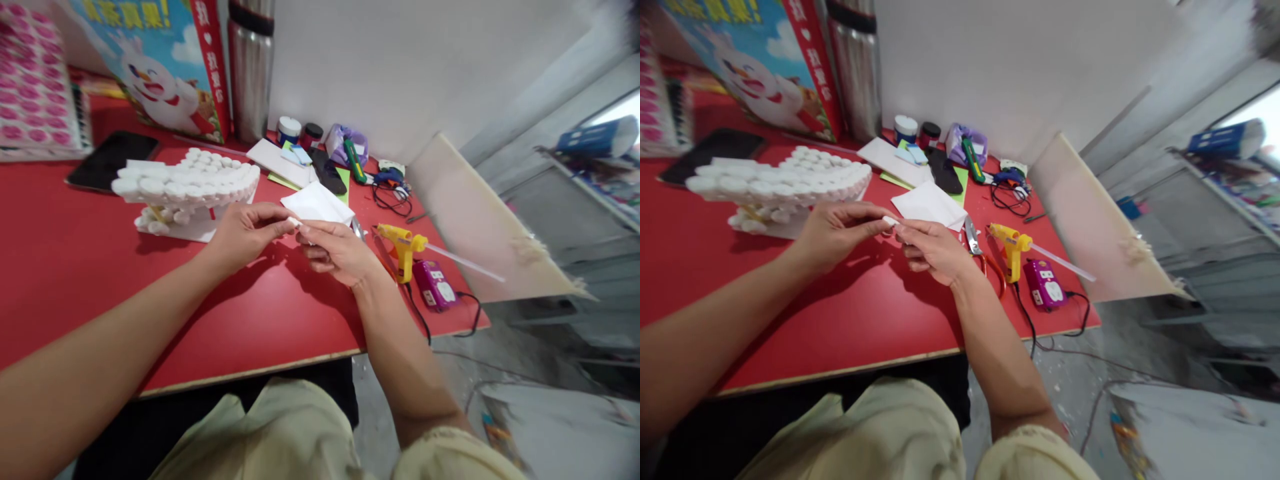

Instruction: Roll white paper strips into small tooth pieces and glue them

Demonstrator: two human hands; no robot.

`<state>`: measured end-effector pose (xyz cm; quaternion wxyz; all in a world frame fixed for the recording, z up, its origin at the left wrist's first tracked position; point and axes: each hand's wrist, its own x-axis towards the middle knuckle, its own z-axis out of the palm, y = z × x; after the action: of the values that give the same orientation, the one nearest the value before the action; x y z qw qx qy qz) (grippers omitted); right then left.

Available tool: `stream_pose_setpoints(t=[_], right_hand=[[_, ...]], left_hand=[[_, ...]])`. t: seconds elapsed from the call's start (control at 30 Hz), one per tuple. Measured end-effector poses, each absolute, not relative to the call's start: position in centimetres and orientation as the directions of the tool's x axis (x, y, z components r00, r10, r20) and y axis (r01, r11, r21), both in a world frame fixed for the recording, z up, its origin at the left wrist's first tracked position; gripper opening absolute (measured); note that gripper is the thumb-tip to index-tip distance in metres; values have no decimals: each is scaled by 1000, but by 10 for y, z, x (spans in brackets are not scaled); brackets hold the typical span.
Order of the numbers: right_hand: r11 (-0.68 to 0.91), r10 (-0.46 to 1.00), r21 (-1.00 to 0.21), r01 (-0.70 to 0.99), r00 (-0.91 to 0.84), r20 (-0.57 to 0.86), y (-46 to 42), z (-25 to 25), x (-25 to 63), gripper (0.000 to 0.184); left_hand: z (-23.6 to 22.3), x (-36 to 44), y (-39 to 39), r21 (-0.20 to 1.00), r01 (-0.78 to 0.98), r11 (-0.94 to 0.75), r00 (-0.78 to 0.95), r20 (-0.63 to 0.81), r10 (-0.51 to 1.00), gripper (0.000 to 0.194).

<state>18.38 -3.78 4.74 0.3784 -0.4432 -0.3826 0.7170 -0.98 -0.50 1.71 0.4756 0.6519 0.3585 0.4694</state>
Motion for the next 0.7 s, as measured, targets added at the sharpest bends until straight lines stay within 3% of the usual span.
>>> stream_pose_setpoints(t=[0.27, 0.4, 0.57, 0.7], right_hand=[[-287, 929, -957, -50, -259, -265, -39, 42, 179, 21], [-8, 992, -968, 249, -121, -39, -39, 36, 177, 37], [316, 927, -688, 654, -59, 370, -42, 31, 172, 32], [408, 847, -467, 784, -135, 514, -48, 29, 165, 30]], left_hand=[[17, -3, -10, 988, -120, -101, 245, 128, 961, 17], [14, 1, -10, 976, -218, 19, 207, 28, 978, 19], [8, 5, -11, 961, -273, 39, 178, 11, 984, 23], [5, 8, -14, 972, -223, -78, 111, 105, 988, 17]])
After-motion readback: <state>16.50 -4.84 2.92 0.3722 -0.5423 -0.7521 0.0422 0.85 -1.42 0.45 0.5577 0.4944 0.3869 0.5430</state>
